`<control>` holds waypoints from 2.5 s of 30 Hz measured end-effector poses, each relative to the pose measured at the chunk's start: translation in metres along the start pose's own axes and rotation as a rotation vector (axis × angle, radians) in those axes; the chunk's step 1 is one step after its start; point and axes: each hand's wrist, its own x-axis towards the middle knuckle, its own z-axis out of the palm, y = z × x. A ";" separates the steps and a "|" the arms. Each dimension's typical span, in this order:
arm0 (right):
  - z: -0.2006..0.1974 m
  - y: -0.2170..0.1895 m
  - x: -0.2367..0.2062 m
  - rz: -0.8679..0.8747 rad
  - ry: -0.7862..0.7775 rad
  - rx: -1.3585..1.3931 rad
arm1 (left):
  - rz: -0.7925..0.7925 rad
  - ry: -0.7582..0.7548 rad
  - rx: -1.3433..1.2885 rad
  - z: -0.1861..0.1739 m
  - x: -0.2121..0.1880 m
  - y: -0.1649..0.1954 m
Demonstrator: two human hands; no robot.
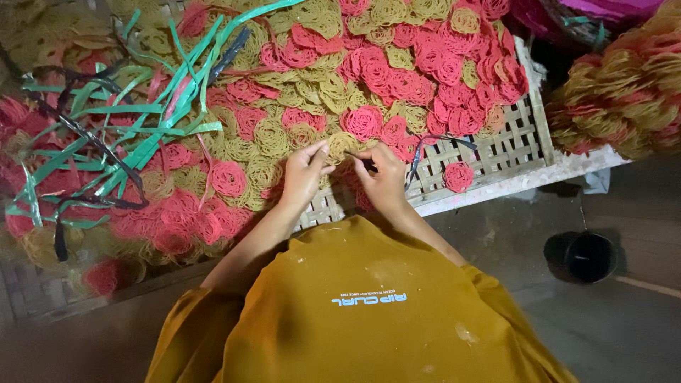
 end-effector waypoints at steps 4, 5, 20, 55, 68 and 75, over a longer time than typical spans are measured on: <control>0.004 0.001 0.001 -0.063 -0.003 -0.047 | 0.077 -0.079 0.011 0.007 -0.005 -0.011; 0.004 0.000 0.002 -0.072 -0.002 -0.056 | 0.080 -0.101 -0.045 0.009 -0.007 -0.013; -0.052 0.044 -0.015 0.148 -0.174 -0.033 | 0.458 -0.071 0.503 0.043 -0.024 0.074; -0.016 -0.005 0.002 -0.012 0.064 0.103 | -0.066 -0.101 -0.048 -0.011 0.012 0.026; -0.022 -0.009 -0.001 -0.187 -0.009 -0.191 | 0.114 -0.200 0.231 0.029 -0.014 0.039; -0.020 -0.008 -0.001 -0.044 0.060 -0.079 | 0.016 -0.345 -0.067 0.037 -0.013 0.037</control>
